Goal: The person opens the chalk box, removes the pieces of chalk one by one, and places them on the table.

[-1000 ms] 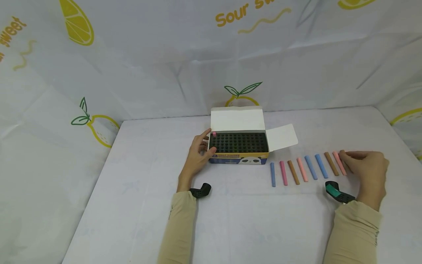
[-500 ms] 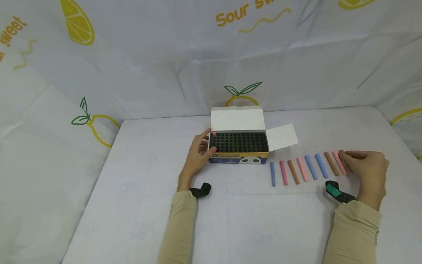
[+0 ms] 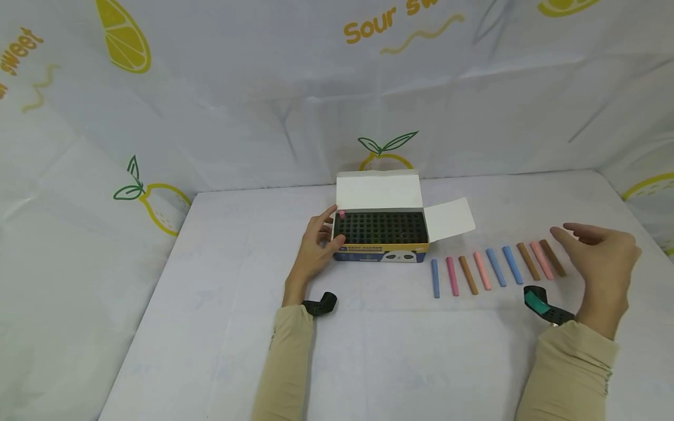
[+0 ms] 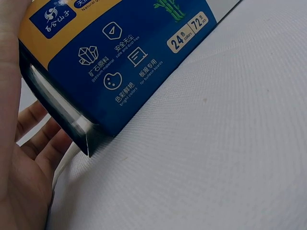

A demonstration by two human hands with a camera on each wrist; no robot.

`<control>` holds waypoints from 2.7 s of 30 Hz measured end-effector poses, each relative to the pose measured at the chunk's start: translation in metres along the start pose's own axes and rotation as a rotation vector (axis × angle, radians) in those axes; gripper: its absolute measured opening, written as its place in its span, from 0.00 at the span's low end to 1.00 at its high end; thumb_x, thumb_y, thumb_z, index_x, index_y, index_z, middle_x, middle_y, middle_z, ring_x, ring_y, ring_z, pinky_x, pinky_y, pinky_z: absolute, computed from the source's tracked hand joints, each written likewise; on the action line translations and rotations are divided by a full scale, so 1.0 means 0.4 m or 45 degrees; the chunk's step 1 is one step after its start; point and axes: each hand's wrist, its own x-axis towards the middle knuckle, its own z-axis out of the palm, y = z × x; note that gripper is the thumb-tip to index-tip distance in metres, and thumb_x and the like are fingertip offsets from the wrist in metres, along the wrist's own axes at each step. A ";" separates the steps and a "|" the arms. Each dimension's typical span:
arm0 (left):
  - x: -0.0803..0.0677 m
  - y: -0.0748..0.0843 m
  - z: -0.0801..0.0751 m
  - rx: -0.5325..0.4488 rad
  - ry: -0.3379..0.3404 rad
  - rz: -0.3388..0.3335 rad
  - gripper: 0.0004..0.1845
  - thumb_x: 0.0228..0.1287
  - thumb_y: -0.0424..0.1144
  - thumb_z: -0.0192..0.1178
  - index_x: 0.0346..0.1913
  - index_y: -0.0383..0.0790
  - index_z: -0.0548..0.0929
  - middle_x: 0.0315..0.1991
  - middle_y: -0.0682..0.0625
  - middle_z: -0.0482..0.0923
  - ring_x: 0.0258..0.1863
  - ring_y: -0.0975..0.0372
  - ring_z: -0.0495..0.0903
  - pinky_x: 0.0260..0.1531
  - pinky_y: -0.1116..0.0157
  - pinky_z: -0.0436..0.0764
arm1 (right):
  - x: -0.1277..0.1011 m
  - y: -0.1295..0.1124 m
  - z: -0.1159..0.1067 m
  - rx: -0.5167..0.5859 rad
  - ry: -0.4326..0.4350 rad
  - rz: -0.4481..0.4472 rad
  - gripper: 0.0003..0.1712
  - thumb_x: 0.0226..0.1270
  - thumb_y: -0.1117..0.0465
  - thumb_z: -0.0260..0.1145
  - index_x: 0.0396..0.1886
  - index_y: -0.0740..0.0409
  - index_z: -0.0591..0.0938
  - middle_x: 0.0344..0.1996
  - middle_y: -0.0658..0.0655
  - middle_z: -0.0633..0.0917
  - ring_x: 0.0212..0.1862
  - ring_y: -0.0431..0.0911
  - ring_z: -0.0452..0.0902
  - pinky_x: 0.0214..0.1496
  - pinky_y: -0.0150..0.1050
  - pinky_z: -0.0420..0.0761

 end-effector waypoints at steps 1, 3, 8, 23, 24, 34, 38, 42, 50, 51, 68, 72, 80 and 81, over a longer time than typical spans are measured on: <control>0.000 0.000 0.000 0.003 0.001 0.001 0.60 0.46 0.89 0.49 0.78 0.55 0.65 0.61 0.39 0.69 0.50 0.53 0.73 0.54 0.56 0.77 | -0.003 -0.006 0.000 0.027 0.014 -0.006 0.32 0.64 0.44 0.70 0.63 0.58 0.83 0.24 0.23 0.68 0.34 0.22 0.63 0.37 0.23 0.65; -0.001 -0.001 -0.001 0.006 0.002 0.003 0.60 0.47 0.89 0.48 0.78 0.55 0.65 0.61 0.39 0.69 0.50 0.53 0.73 0.54 0.55 0.77 | -0.009 -0.020 0.003 0.086 0.033 -0.033 0.32 0.64 0.45 0.71 0.62 0.60 0.83 0.23 0.21 0.69 0.35 0.22 0.64 0.39 0.23 0.66; -0.003 -0.002 -0.004 0.006 0.004 0.004 0.60 0.47 0.89 0.48 0.78 0.55 0.65 0.61 0.39 0.69 0.50 0.52 0.73 0.54 0.55 0.77 | -0.027 -0.057 0.013 0.232 0.066 -0.157 0.22 0.63 0.49 0.74 0.53 0.54 0.90 0.19 0.19 0.74 0.30 0.24 0.71 0.35 0.17 0.68; -0.001 0.000 -0.003 -0.017 0.000 0.010 0.59 0.48 0.88 0.50 0.78 0.53 0.65 0.61 0.38 0.69 0.50 0.52 0.74 0.54 0.55 0.78 | -0.116 -0.207 0.111 0.573 -0.060 -0.648 0.15 0.64 0.63 0.74 0.47 0.68 0.89 0.34 0.32 0.83 0.39 0.29 0.80 0.49 0.19 0.76; -0.001 0.001 -0.002 -0.015 -0.003 0.014 0.59 0.49 0.87 0.50 0.78 0.53 0.65 0.61 0.38 0.69 0.50 0.52 0.73 0.54 0.55 0.78 | -0.122 -0.214 0.118 0.584 -0.074 -0.692 0.14 0.64 0.65 0.73 0.46 0.70 0.89 0.34 0.32 0.83 0.39 0.29 0.80 0.50 0.18 0.76; 0.001 0.006 0.001 -0.005 -0.008 0.026 0.59 0.50 0.87 0.49 0.78 0.52 0.65 0.61 0.38 0.69 0.49 0.54 0.72 0.53 0.57 0.78 | -0.180 -0.278 0.177 0.540 -0.187 -0.959 0.11 0.64 0.68 0.73 0.44 0.70 0.89 0.36 0.30 0.82 0.42 0.29 0.78 0.52 0.17 0.76; 0.002 0.006 0.001 -0.002 -0.013 0.030 0.59 0.50 0.87 0.49 0.78 0.52 0.65 0.61 0.38 0.69 0.49 0.54 0.73 0.53 0.57 0.78 | -0.201 -0.302 0.197 0.516 -0.212 -0.979 0.12 0.64 0.66 0.74 0.44 0.69 0.90 0.37 0.36 0.82 0.42 0.31 0.78 0.52 0.18 0.75; 0.001 0.006 0.001 0.003 -0.015 0.023 0.59 0.49 0.87 0.49 0.78 0.52 0.65 0.61 0.39 0.69 0.49 0.55 0.73 0.53 0.58 0.78 | -0.216 -0.323 0.223 0.472 -0.239 -1.001 0.13 0.65 0.64 0.74 0.45 0.68 0.90 0.41 0.55 0.87 0.42 0.31 0.77 0.53 0.18 0.74; 0.002 0.000 0.001 -0.004 -0.013 0.025 0.59 0.50 0.87 0.49 0.78 0.52 0.65 0.62 0.38 0.69 0.49 0.54 0.73 0.53 0.56 0.78 | -0.233 -0.351 0.298 0.432 -0.354 -1.041 0.12 0.66 0.64 0.73 0.45 0.68 0.90 0.45 0.66 0.88 0.43 0.37 0.81 0.53 0.25 0.79; 0.002 0.000 0.001 -0.005 -0.013 0.026 0.59 0.50 0.87 0.49 0.78 0.52 0.65 0.62 0.38 0.69 0.49 0.54 0.72 0.53 0.56 0.78 | -0.235 -0.355 0.308 0.430 -0.367 -1.041 0.13 0.65 0.64 0.73 0.45 0.68 0.90 0.45 0.66 0.88 0.44 0.41 0.83 0.54 0.30 0.82; 0.007 0.000 -0.002 0.005 0.000 0.020 0.62 0.47 0.89 0.47 0.78 0.50 0.65 0.62 0.37 0.69 0.50 0.53 0.73 0.55 0.55 0.79 | -0.308 -0.416 0.467 0.348 -0.572 -1.099 0.13 0.67 0.65 0.72 0.47 0.70 0.89 0.42 0.70 0.87 0.42 0.61 0.87 0.48 0.53 0.87; 0.005 0.000 -0.005 -0.005 0.002 0.032 0.61 0.49 0.88 0.48 0.78 0.49 0.66 0.61 0.36 0.70 0.50 0.51 0.74 0.54 0.53 0.79 | -0.333 -0.426 0.496 0.305 -0.565 -1.112 0.12 0.67 0.65 0.72 0.45 0.69 0.90 0.40 0.69 0.87 0.41 0.59 0.86 0.44 0.51 0.87; 0.006 -0.001 -0.003 -0.005 -0.004 0.026 0.59 0.50 0.87 0.48 0.78 0.50 0.66 0.62 0.38 0.70 0.51 0.52 0.75 0.55 0.57 0.79 | -0.362 -0.429 0.531 0.116 -0.440 -1.099 0.12 0.67 0.60 0.72 0.40 0.66 0.92 0.37 0.66 0.88 0.42 0.58 0.82 0.45 0.51 0.82; 0.006 0.000 -0.003 -0.007 -0.006 0.028 0.59 0.50 0.87 0.48 0.78 0.50 0.66 0.62 0.38 0.70 0.52 0.52 0.75 0.55 0.57 0.79 | -0.365 -0.430 0.533 0.093 -0.418 -1.097 0.12 0.67 0.60 0.73 0.40 0.66 0.92 0.38 0.66 0.88 0.43 0.59 0.82 0.46 0.51 0.82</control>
